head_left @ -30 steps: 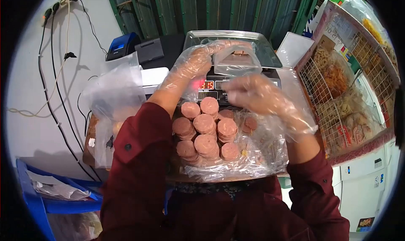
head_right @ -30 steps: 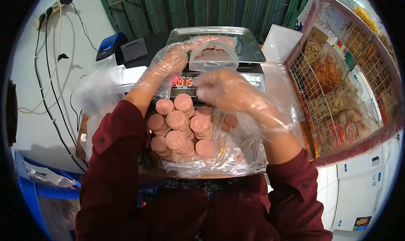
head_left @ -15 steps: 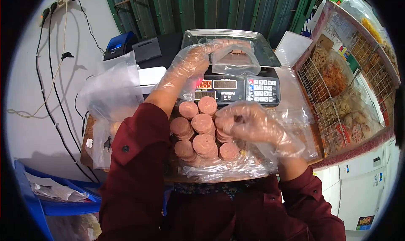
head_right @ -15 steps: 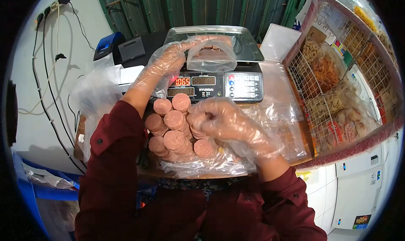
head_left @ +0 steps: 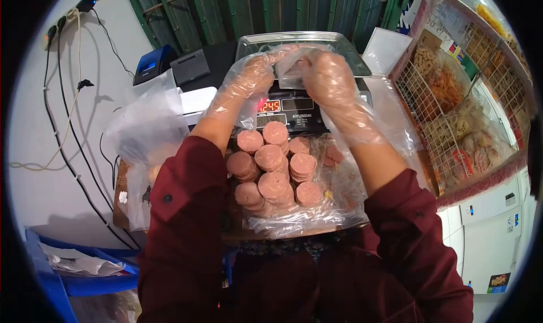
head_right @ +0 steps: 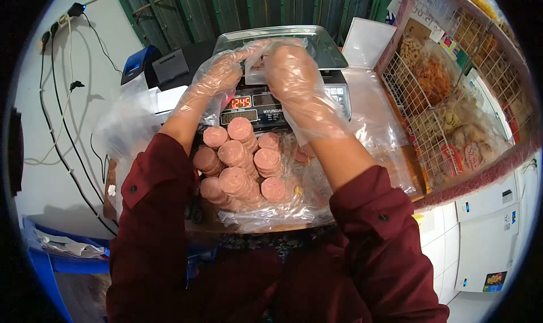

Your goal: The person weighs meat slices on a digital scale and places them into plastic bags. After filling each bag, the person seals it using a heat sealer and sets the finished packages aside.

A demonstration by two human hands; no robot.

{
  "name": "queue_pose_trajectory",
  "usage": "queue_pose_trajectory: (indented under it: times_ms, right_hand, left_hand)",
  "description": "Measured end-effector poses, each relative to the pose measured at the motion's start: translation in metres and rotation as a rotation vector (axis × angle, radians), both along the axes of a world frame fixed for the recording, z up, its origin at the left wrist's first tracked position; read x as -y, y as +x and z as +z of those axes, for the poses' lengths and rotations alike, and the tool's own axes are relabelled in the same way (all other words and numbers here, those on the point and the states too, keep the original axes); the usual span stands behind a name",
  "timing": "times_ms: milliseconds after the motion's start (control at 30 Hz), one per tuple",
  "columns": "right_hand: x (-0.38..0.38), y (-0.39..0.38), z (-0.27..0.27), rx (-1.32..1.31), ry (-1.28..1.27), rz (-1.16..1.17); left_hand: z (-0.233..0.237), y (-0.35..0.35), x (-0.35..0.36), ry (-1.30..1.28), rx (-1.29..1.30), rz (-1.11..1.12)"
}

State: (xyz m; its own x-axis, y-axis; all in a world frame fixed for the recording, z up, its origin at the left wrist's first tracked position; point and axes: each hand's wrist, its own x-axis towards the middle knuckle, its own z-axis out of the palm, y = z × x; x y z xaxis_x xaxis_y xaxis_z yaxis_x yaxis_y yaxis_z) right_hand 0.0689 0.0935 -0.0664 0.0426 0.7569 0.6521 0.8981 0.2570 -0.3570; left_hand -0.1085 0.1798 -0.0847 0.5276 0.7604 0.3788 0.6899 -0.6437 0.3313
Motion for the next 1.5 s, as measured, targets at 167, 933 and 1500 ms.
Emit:
queue_pose_trajectory:
  times_ms: [167,933,1500]
  right_hand:
    - [-0.027,-0.007,-0.016,-0.053,0.1,0.084]
    - [-0.058,-0.01,-0.027,-0.983,-0.313,0.443]
    - [-0.082,0.006,-0.041,-0.242,-0.067,0.389]
  left_hand:
    - [0.002,-0.001,0.002,-0.058,-0.046,0.083]
    - [0.01,0.003,-0.003,-0.155,0.144,-0.103]
    - [0.002,0.011,-0.018,0.009,0.155,-0.211]
